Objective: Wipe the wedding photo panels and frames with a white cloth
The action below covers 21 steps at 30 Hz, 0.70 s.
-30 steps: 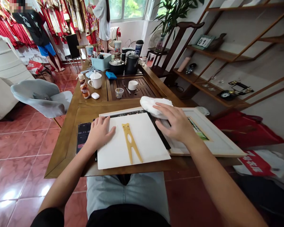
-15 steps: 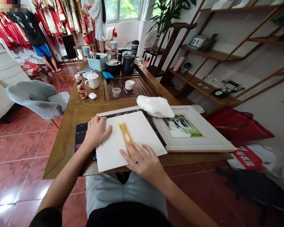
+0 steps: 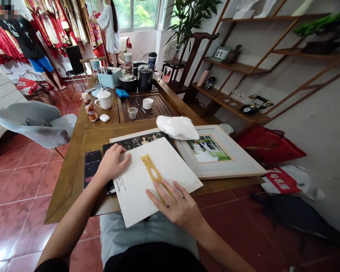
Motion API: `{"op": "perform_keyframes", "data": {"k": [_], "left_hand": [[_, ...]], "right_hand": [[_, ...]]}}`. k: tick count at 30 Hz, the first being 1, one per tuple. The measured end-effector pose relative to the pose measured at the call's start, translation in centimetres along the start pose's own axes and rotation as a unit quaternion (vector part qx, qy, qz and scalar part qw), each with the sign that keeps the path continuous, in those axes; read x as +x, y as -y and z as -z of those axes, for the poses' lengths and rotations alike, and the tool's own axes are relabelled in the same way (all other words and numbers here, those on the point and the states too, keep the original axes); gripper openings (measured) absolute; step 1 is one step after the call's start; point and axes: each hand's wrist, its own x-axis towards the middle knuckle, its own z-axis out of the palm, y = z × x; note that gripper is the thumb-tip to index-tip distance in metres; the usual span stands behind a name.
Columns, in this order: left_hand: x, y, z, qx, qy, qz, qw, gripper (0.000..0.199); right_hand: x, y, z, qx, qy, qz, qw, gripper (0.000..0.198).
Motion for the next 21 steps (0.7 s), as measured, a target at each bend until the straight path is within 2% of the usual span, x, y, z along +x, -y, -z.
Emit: {"op": "perform_keyframes", "data": {"k": [8, 15, 18, 21], "left_hand": [[0.0, -0.8, 0.7, -0.078, 0.065, -0.028, 0.994, 0.036], [0.2, -0.7, 2.2, -0.189, 0.134, -0.041, 0.972, 0.039], [0.0, -1.1, 2.6, -0.273, 0.148, -0.041, 0.95, 0.047], [-0.6, -1.7, 2.4, -0.392, 0.169, -0.02, 0.904, 0.067]], "right_hand": [[-2.4, -1.0, 0.5, 0.008, -0.044, 0.033, 0.998, 0.033], [-3.4, -2.1, 1.3, 0.048, -0.084, 0.039, 0.995, 0.027], [-3.3, -2.9, 2.6, 0.044, -0.093, 0.036, 0.994, 0.025], [-3.8, -3.9, 4.4, 0.058, -0.112, 0.02, 0.992, 0.026]]}}
